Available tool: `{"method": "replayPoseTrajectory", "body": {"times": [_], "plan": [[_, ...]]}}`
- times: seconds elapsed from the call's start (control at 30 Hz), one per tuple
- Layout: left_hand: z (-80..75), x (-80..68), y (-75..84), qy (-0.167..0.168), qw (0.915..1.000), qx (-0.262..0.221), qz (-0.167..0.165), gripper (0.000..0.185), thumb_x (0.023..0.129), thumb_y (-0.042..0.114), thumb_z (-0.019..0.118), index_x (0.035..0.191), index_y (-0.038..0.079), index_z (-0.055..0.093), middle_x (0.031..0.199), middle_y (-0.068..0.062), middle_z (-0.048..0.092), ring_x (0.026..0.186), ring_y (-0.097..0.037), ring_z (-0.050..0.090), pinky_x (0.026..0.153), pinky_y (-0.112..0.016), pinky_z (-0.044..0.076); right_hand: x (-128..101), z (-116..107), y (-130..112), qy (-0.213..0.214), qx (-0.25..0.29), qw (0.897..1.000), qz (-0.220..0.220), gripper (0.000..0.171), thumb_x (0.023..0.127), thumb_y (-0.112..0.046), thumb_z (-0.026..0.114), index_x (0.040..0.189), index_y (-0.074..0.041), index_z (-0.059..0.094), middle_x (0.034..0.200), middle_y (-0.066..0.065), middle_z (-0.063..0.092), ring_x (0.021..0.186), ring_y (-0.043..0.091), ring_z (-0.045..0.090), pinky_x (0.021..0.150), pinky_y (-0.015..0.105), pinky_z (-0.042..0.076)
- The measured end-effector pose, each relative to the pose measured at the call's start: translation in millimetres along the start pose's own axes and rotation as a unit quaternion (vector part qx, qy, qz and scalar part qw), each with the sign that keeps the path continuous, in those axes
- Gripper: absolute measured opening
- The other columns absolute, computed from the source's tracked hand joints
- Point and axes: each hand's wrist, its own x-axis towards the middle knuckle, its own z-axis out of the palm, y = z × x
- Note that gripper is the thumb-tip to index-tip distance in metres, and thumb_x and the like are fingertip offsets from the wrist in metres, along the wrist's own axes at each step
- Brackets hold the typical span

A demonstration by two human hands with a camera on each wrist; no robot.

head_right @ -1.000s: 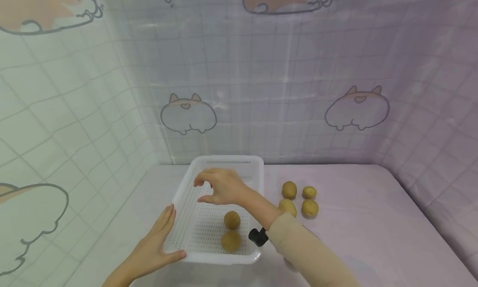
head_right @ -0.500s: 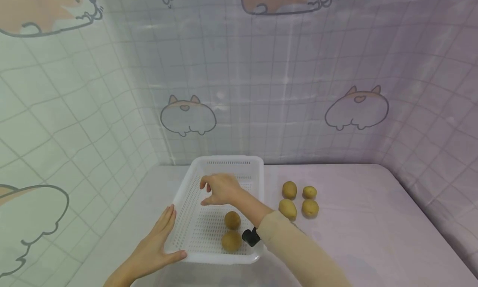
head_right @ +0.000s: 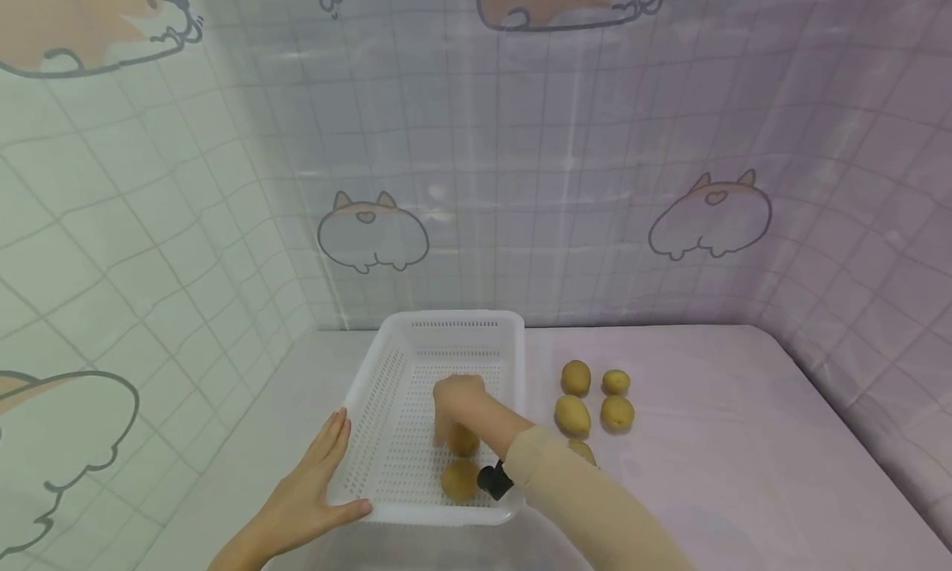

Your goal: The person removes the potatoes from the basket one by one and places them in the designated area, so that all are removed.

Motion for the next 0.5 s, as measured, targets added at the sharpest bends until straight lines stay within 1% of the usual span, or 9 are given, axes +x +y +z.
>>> {"method": "replayPoseTrajectory", "body": {"times": [0.13, 0.23, 0.3, 0.33, 0.4, 0.5], "plan": [[0.1, 1.8, 2.4, -0.001, 1.0000, -0.001, -0.006, 0.111, 0.066, 0.063, 0.066, 0.139, -0.008, 0.021, 0.148, -0.020, 0.010, 0.137, -0.026, 0.004, 0.100, -0.052, 0.026, 1, 6, -3, -0.016, -0.053, 0.998, 0.026, 0.034, 0.058, -0.027, 0.077, 0.086, -0.012, 0.062, 0.069, -0.003, 0.055, 0.067, 0.016, 0.052, 0.071, 0.034, 0.045], [1.0, 3.4, 3.2, 0.001, 1.0000, -0.004, -0.008, 0.110, 0.066, 0.060, 0.067, 0.139, -0.008, 0.021, 0.148, -0.020, 0.011, 0.137, -0.027, 0.004, 0.100, -0.053, 0.026, 1, 12, -4, -0.022, -0.095, 0.994, 0.038, 0.035, 0.058, -0.026, 0.078, 0.084, -0.008, 0.063, 0.066, -0.001, 0.054, 0.063, 0.015, 0.050, 0.065, 0.030, 0.045], [2.5, 4.1, 3.1, 0.003, 1.0000, -0.002, -0.009, 0.110, 0.065, 0.060, 0.068, 0.139, -0.008, 0.022, 0.148, -0.019, 0.011, 0.137, -0.026, 0.004, 0.100, -0.052, 0.025, 2, 15, -4, -0.025, -0.114, 0.992, 0.043, 0.036, 0.057, -0.027, 0.080, 0.082, -0.008, 0.063, 0.066, -0.001, 0.054, 0.062, 0.014, 0.049, 0.063, 0.029, 0.044], [3.4, 4.3, 3.0, 0.003, 0.9999, 0.000, -0.012, 0.111, 0.065, 0.061, 0.068, 0.139, -0.007, 0.021, 0.149, -0.018, 0.011, 0.137, -0.025, 0.004, 0.102, -0.049, 0.023, 2, 17, -4, -0.024, -0.121, 0.991, 0.044, 0.038, 0.057, -0.030, 0.081, 0.082, -0.008, 0.064, 0.065, -0.001, 0.054, 0.062, 0.014, 0.048, 0.063, 0.028, 0.044], [5.6, 4.5, 2.4, 0.003, 0.9999, 0.003, -0.015, 0.112, 0.064, 0.062, 0.067, 0.140, -0.006, 0.021, 0.149, -0.017, 0.010, 0.137, -0.024, 0.003, 0.106, -0.038, 0.016, 2, 19, -3, -0.026, -0.124, 0.991, 0.044, 0.037, 0.057, -0.030, 0.081, 0.081, -0.008, 0.064, 0.066, -0.001, 0.054, 0.062, 0.014, 0.047, 0.063, 0.028, 0.043], [8.6, 4.5, 1.5, 0.004, 0.9998, 0.004, -0.020, 0.113, 0.064, 0.065, 0.065, 0.140, -0.005, 0.020, 0.150, -0.014, 0.008, 0.138, -0.022, 0.002, 0.104, -0.021, 0.002, 4, 19, -1, -0.024, -0.116, 0.992, 0.046, 0.036, 0.057, -0.028, 0.081, 0.081, -0.009, 0.064, 0.065, -0.002, 0.053, 0.063, 0.013, 0.048, 0.067, 0.028, 0.043]]}}
